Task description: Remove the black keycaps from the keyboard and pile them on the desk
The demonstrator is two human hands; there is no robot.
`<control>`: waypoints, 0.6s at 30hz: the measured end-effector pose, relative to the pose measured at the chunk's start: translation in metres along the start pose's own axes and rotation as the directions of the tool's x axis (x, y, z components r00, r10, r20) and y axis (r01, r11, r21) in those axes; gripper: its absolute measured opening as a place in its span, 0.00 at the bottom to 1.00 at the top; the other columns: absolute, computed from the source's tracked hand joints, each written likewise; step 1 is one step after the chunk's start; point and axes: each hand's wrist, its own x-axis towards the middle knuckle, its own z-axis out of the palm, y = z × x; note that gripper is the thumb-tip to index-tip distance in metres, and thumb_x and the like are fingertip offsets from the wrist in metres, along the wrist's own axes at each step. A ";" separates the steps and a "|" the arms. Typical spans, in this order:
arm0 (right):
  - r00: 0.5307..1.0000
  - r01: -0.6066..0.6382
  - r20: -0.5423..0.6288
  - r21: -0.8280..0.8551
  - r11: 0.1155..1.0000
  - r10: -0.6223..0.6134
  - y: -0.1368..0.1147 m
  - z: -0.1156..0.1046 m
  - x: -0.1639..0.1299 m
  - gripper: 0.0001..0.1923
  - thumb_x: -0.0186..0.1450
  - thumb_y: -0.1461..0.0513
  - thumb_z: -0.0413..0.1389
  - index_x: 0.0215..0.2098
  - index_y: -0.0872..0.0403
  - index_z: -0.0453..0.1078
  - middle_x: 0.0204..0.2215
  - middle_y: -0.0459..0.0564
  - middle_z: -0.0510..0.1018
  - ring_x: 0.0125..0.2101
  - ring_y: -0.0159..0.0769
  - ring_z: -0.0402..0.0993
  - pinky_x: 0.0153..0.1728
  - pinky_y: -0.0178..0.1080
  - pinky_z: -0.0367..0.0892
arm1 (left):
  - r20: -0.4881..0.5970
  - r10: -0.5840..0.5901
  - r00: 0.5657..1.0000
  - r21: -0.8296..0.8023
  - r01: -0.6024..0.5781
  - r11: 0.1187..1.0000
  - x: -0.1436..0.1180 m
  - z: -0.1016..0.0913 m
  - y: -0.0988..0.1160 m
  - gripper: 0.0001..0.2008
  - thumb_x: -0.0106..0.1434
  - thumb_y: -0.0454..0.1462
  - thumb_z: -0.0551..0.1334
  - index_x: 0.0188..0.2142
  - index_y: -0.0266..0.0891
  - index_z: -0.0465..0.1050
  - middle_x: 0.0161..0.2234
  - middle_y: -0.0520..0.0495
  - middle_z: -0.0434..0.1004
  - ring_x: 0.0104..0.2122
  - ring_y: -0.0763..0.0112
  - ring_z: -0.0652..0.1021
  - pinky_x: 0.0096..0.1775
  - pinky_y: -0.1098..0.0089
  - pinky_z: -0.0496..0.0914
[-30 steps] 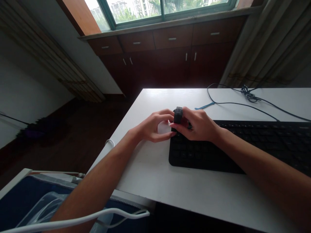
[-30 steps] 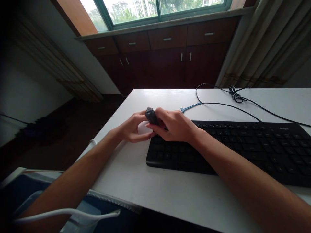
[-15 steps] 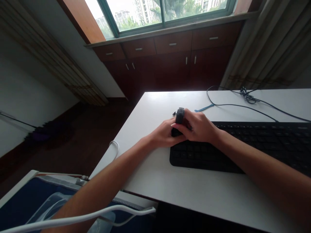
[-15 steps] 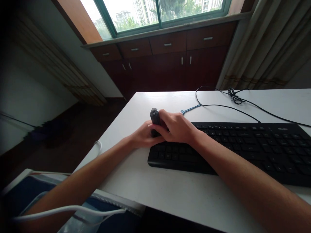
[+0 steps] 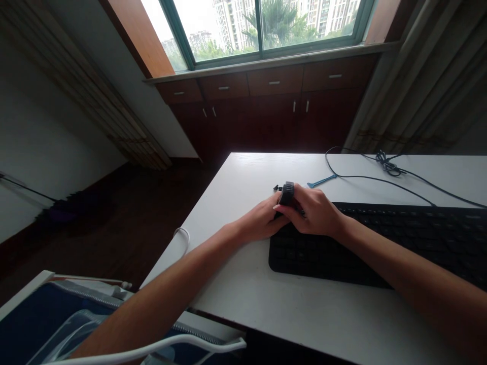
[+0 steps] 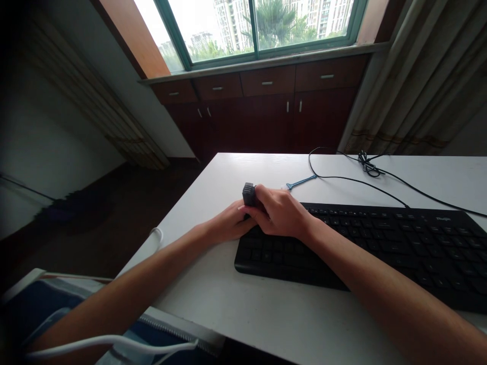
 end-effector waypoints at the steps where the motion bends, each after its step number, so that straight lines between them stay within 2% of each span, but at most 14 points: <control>1: 0.999 -0.020 -0.035 -0.010 1.000 0.020 0.000 0.000 0.000 0.10 0.66 0.59 0.57 0.36 0.51 0.58 0.23 0.42 0.68 0.20 0.28 0.60 0.23 0.34 0.59 | -0.003 -0.020 1.000 0.002 0.020 1.000 0.000 0.000 0.000 0.16 0.69 0.41 0.58 0.53 0.37 0.65 0.49 0.39 0.75 0.45 0.60 0.77 0.48 0.61 0.74; 3: 0.994 -0.050 -0.095 -0.024 0.998 0.047 -0.001 0.000 0.000 0.09 0.67 0.59 0.57 0.37 0.51 0.59 0.23 0.42 0.68 0.20 0.29 0.61 0.23 0.34 0.59 | -0.005 -0.047 0.999 0.004 0.047 0.999 0.000 0.000 0.001 0.18 0.69 0.42 0.58 0.56 0.37 0.64 0.49 0.39 0.74 0.46 0.59 0.77 0.48 0.60 0.74; 6: 0.993 -0.052 -0.103 -0.018 0.999 0.050 -0.003 0.000 0.002 0.09 0.66 0.58 0.58 0.36 0.52 0.60 0.21 0.41 0.67 0.19 0.28 0.60 0.22 0.34 0.59 | 0.001 -0.056 0.998 -0.006 0.056 0.998 0.000 -0.001 0.003 0.20 0.68 0.43 0.60 0.57 0.38 0.63 0.50 0.39 0.73 0.48 0.58 0.76 0.49 0.60 0.74; 11: 0.969 -0.154 -0.189 0.033 0.988 0.157 -0.006 -0.004 0.006 0.09 0.67 0.57 0.57 0.35 0.52 0.61 0.20 0.40 0.67 0.18 0.28 0.62 0.20 0.33 0.58 | 0.039 -0.079 0.996 -0.079 0.082 0.993 -0.001 -0.013 0.011 0.32 0.59 0.46 0.70 0.59 0.39 0.62 0.51 0.39 0.75 0.48 0.57 0.78 0.48 0.59 0.75; 14: 0.958 -0.186 -0.208 0.082 0.979 0.199 -0.006 -0.006 0.007 0.09 0.67 0.57 0.57 0.35 0.52 0.62 0.20 0.40 0.67 0.18 0.28 0.63 0.19 0.33 0.58 | 0.033 -0.052 0.998 -0.078 0.055 0.995 -0.002 -0.022 0.010 0.39 0.55 0.46 0.73 0.61 0.41 0.61 0.53 0.38 0.74 0.51 0.55 0.76 0.52 0.56 0.73; 18: 0.963 -0.186 -0.173 0.122 0.975 0.205 -0.005 -0.007 0.007 0.09 0.67 0.58 0.57 0.35 0.52 0.62 0.20 0.40 0.67 0.18 0.27 0.62 0.20 0.33 0.58 | -0.014 0.034 0.999 -0.011 -0.035 0.999 -0.002 -0.031 0.004 0.32 0.53 0.46 0.74 0.55 0.39 0.69 0.51 0.39 0.74 0.50 0.58 0.76 0.53 0.57 0.73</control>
